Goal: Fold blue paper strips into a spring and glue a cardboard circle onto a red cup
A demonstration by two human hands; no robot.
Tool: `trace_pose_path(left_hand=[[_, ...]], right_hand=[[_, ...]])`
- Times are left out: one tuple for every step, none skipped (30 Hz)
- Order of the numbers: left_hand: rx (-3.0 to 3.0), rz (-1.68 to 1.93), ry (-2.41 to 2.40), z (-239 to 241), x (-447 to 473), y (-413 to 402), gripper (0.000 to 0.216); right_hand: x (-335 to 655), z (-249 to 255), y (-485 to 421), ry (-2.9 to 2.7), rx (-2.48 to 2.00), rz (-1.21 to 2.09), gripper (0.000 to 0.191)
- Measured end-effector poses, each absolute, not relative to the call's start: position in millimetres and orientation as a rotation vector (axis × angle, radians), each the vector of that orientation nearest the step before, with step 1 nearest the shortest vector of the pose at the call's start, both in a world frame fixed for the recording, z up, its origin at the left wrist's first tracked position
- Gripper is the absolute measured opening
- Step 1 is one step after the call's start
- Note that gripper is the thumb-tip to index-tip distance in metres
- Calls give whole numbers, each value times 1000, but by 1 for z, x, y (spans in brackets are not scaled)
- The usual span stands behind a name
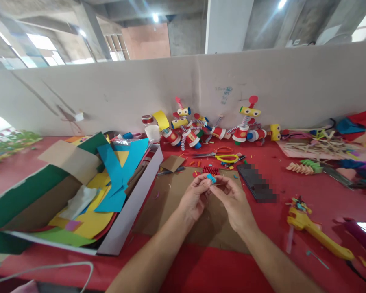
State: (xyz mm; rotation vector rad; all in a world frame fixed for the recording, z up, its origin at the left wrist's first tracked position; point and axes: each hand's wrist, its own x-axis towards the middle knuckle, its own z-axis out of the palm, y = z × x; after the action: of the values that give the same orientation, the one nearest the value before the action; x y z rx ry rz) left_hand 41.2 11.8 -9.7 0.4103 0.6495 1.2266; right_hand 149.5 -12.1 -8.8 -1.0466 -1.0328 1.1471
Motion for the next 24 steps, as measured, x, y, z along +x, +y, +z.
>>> trace_pose_path(left_hand=[[394,1229,652,-11,42,11,30],[384,1225,654,-12,43,11,31],[381,1217,656,-13,43,10,31],[382,1207,655,-14,44,10,30],[384,1199,655,-15,45,9,29],[387,1191,657,-16,46,9,28],[390,1187,661,-17,47,8,26],[392,1186,669,-17,48,8,25],[395,1187,678,-17,49,7,25],[398,1188,689,-17,50,7,24],[403,1187,699,-16,50,7,23],[408,1186,709,-15,51,6,22],[411,1186,719,-14,51,6,21],[413,1188,727,-13,51,6,20],[413,1191,734,-12,51,6,20],[412,1196,742,-11,51,5,20],[412,1201,749,-11,51,5,20],[412,1202,753,-11,51,5,20],[413,1203,754,-10,51,5,20],[413,1200,755,-10,51,5,20],[412,1197,754,-10,51,5,20],[412,1194,753,-10,51,5,19],[413,1192,752,-10,52,5,19],[414,1191,750,-10,52,4,19]], right_hand=[[148,-10,-12,-1003,-1023,1156,30],[148,-11,-13,-979,-1010,1162,29],[149,-11,-14,-957,-1009,1164,29],[150,-11,-14,-937,-1015,1160,28],[151,-11,-15,-924,-1025,1154,27],[152,-11,-15,-915,-1038,1146,27],[154,-11,-15,-909,-1051,1135,26],[155,-12,-15,-910,-1061,1123,26],[157,-13,-15,-915,-1069,1111,26],[158,-14,-15,-922,-1074,1097,25],[159,-15,-15,-932,-1075,1084,23],[159,-16,-16,-940,-1074,1076,22],[160,-17,-16,-945,-1070,1073,21],[160,-17,-16,-948,-1066,1077,21],[160,-17,-16,-952,-1061,1087,21],[160,-16,-16,-959,-1055,1101,23],[160,-16,-16,-966,-1049,1114,24],[160,-15,-16,-973,-1045,1122,25],[160,-15,-16,-980,-1045,1124,26],[160,-14,-16,-984,-1048,1119,26],[160,-14,-16,-985,-1051,1110,25],[160,-14,-16,-986,-1056,1098,23],[160,-13,-16,-987,-1062,1088,22],[160,-13,-16,-988,-1069,1078,21]])
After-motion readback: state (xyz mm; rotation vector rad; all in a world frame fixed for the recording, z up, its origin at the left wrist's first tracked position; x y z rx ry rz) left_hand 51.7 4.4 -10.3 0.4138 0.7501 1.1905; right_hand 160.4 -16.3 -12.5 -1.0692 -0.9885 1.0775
